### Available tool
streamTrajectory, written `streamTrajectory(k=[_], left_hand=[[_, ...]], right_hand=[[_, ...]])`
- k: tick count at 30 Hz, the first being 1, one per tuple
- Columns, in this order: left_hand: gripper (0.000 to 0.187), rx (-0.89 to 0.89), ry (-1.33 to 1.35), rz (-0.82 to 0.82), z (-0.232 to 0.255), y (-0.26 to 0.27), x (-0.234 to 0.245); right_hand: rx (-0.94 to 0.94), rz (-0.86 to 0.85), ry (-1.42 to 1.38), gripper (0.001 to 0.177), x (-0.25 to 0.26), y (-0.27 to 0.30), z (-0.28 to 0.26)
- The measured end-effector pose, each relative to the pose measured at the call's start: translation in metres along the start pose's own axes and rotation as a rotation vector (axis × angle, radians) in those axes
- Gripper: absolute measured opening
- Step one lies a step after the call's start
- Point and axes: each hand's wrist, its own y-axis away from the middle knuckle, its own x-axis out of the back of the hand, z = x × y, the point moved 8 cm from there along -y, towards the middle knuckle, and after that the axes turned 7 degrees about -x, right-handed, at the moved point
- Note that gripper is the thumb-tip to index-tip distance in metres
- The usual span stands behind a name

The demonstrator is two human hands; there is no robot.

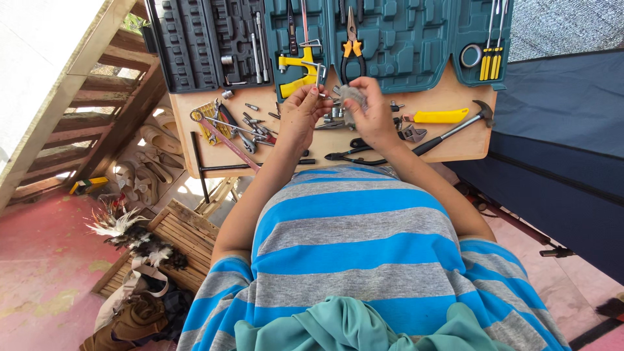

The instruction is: The person sets down a saw frame and cleans various metal tool parts and an allen wrench set by wiping them with a cloth by hand.

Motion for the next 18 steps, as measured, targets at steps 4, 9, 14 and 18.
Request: streamTrajectory(k=[4,9,14,18], left_hand=[[0.017,-0.153,-0.458,-0.134,0.017,0.009,-0.018],[0.029,-0.259,-0.671,-0.215,0.032,0.033,-0.042],[0.045,-0.244,-0.473,-0.178,0.032,0.033,-0.036],[0.038,-0.284,-0.464,-0.135,0.034,0.033,-0.024]], right_hand=[[0.04,0.149,-0.1,0.018,0.022,0.0,-0.016],[0.248,0.006,0.2,0.022,0.005,-0.001,-0.056],[0.385,-0.128,0.712,0.043,-0.03,0.005,-0.055],[0.403,-0.159,0.719,0.042,-0.031,0.004,-0.041]])
